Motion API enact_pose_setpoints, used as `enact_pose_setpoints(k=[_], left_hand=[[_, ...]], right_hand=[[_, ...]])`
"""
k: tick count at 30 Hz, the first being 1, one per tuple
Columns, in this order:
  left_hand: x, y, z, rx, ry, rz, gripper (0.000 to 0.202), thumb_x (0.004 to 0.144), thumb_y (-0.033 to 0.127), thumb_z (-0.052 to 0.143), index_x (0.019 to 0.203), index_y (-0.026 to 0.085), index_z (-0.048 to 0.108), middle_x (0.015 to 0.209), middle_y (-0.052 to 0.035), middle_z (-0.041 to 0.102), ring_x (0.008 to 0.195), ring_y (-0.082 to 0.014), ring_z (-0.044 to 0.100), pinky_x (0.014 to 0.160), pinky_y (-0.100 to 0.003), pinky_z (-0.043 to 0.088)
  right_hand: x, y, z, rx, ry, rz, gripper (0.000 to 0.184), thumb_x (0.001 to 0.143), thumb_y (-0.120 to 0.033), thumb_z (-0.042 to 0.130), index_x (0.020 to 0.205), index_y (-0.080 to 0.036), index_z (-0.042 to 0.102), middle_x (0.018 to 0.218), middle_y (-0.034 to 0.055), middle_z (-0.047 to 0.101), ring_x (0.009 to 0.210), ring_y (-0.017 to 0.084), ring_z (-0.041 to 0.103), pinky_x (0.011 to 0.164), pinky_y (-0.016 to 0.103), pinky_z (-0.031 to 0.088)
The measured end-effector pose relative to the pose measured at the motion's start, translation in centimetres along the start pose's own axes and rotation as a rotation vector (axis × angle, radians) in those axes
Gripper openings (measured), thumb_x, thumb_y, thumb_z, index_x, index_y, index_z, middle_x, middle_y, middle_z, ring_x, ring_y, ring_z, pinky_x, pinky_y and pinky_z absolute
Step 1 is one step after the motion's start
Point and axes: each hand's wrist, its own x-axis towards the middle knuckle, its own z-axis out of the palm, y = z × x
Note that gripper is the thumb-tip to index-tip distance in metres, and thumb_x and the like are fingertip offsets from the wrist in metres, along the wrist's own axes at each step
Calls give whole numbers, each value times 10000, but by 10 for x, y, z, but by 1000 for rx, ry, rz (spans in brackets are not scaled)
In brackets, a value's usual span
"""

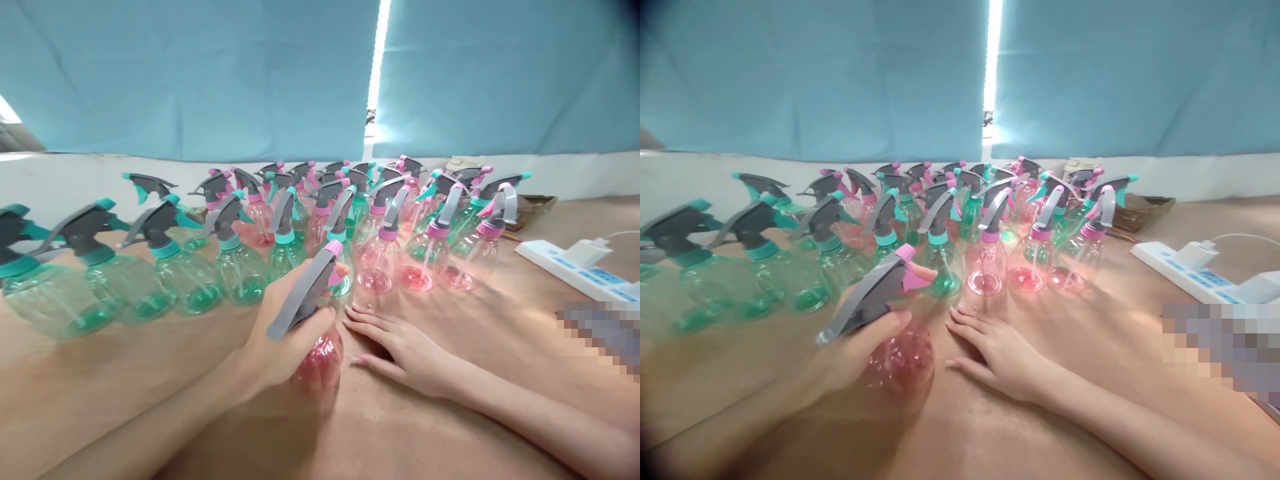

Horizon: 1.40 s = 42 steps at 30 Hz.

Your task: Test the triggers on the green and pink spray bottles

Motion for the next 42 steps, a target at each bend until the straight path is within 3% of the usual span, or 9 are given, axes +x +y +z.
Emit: enact_pose_setpoints(k=[4,8,11,15,25,29,33,37,42], left_hand=[[-1,-2,3,-22,-11,15,21,801,225,507,796,242,497,634,51,482,558,-135,486,571,-286,433],[0,-2,3,-30,-25,-1,133,791,215,492,916,252,517,641,50,493,566,-148,507,531,-283,404],[1,-3,3,-36,-18,6,212,787,220,504,994,251,534,678,45,531,590,-156,534,574,-299,431],[2,-2,3,-28,-2,0,88,780,237,528,866,246,512,656,46,522,610,-166,550,581,-304,420],[3,2,3,-52,11,-25,112,724,210,525,682,247,427,605,51,432,536,-147,423,526,-297,346],[3,1,4,-72,4,-44,59,723,202,534,753,247,510,612,50,458,531,-146,430,518,-291,356],[2,0,4,-101,-15,-75,302,728,188,543,1024,243,573,659,49,536,546,-150,463,526,-286,390],[1,0,5,-68,18,-43,165,727,183,546,885,230,561,649,49,489,556,-143,439,537,-286,373],[2,1,5,-74,23,-45,148,739,172,540,877,223,565,638,50,458,550,-142,410,527,-286,346]], right_hand=[[-1,-1,3,-67,69,19,522,951,-481,496,1378,-183,529,1432,116,514,1338,295,457,1080,509,417],[-3,-3,7,-170,176,96,487,943,-455,514,1328,-163,579,1384,135,558,1313,320,483,1074,550,412],[-4,-3,8,-189,170,94,498,950,-450,500,1340,-147,565,1394,138,548,1321,309,476,1086,533,405],[-5,-1,8,-143,180,83,494,944,-442,518,1360,-178,549,1395,137,550,1329,309,466,1092,543,391],[-7,1,7,-145,133,74,531,958,-439,491,1402,-147,499,1442,145,494,1367,304,409,1125,534,345],[-7,1,7,-117,153,68,519,954,-437,503,1408,-184,496,1440,138,497,1365,310,412,1113,555,353],[-8,2,6,-110,136,62,534,949,-458,507,1413,-192,490,1444,134,492,1372,317,398,1107,567,357],[-8,3,1,-104,96,55,567,950,-496,489,1416,-172,482,1453,129,483,1380,308,389,1118,549,350],[-8,5,-3,-80,53,48,602,949,-521,477,1424,-150,467,1461,131,475,1389,300,377,1128,537,339]])
